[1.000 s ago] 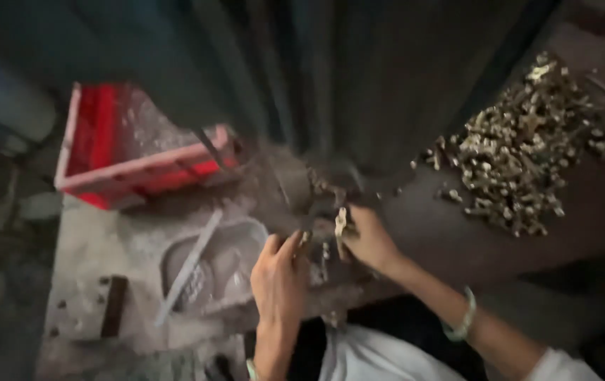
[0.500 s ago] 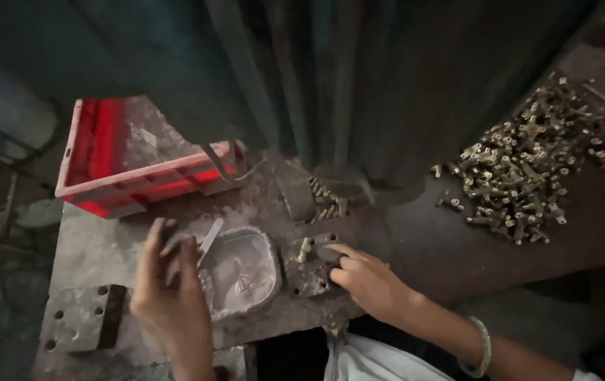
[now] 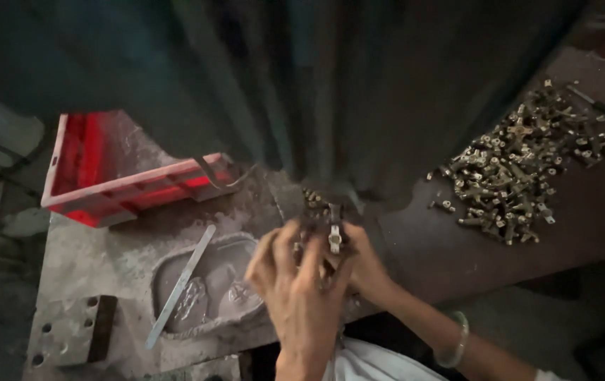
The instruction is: The person picks small metal castings from a pile on the workbench, dips them one at a time into a tray of slurry, and places them onto a fixture under an overhead machine, repeating the cycle and setting finished pieces aside.
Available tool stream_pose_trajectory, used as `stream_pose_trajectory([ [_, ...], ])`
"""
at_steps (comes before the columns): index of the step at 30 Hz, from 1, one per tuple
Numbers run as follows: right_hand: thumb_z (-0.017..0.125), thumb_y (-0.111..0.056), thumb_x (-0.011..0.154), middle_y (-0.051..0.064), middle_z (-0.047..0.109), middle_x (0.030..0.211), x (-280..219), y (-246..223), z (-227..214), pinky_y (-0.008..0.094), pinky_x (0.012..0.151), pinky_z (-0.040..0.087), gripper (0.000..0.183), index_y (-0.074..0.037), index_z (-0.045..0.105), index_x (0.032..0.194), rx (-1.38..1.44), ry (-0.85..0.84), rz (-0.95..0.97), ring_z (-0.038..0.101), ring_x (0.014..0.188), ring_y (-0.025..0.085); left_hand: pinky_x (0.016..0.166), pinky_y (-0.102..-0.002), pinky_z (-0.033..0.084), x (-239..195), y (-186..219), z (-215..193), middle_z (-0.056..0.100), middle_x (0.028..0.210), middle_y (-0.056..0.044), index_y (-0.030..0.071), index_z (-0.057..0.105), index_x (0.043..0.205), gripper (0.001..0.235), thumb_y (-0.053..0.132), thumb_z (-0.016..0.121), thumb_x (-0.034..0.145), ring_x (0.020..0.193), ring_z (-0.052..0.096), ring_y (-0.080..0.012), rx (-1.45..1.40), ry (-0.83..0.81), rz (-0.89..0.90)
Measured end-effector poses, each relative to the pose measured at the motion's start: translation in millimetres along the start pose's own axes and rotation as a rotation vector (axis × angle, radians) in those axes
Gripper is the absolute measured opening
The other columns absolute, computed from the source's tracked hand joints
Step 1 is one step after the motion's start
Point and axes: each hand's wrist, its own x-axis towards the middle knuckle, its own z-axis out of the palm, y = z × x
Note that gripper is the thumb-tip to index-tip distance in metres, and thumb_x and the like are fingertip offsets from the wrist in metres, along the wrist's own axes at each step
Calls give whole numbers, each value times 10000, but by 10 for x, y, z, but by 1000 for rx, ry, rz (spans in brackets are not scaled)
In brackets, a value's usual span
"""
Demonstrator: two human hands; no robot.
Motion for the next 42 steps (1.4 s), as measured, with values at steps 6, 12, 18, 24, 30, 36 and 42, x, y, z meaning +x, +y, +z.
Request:
stream_pose_trajectory([
  [6,781,-245,951,23,525,526,409,-318,314,277,403,332,438,-44,558,631,108,478,295,449,425,99,1066,-453,373,-171,-206,-129,645,1304,-49,136,712,1207,439,197,820,786,1262,505,-319,17,25,-148],
  [12,559,-527,1174,-45,426,541,371,734,-422,226,430,302,724,-103,457,597,8,-523,711,385,451,45,1032,-508,393,-898,-234,465,616,1310,-103,104,637,1328,552,180,701,785,1257,499,-386,-11,-347,45],
  [18,636,-106,1023,53,535,579,380,-107,156,297,422,352,203,-59,548,846,246,214,-65,476,455,125,972,-485,478,-904,17,1775,659,1312,-115,59,666,1230,423,187,640,827,1211,577,-354,-246,-369,435],
  [24,617,-42,944,32,550,659,361,-332,84,326,448,368,275,-154,492,1162,351,94,265,507,502,129,946,-446,536,-582,687,3014,664,1144,-97,71,706,1115,255,92,673,863,1137,629,-312,-293,-460,510],
  [30,732,-21,893,-37,560,716,420,37,-53,302,468,391,339,-188,467,1022,424,28,328,557,534,124,791,-407,602,-783,466,2449,768,1014,-144,60,723,1056,263,207,801,851,904,757,-332,-723,-266,-61],
  [36,753,-281,909,-3,544,562,784,-926,-334,283,426,363,227,-84,656,852,-94,-642,412,501,489,98,808,-368,657,-1164,-380,981,744,1044,-123,-45,673,1254,359,118,683,933,903,759,-224,-1227,-884,-1412],
  [42,782,-400,887,-4,597,587,771,-881,-332,272,454,410,370,-82,678,731,-156,-607,508,537,506,98,815,-334,641,-538,58,-130,726,1105,-97,67,748,1185,291,61,703,898,971,777,-224,-481,-149,16],
])
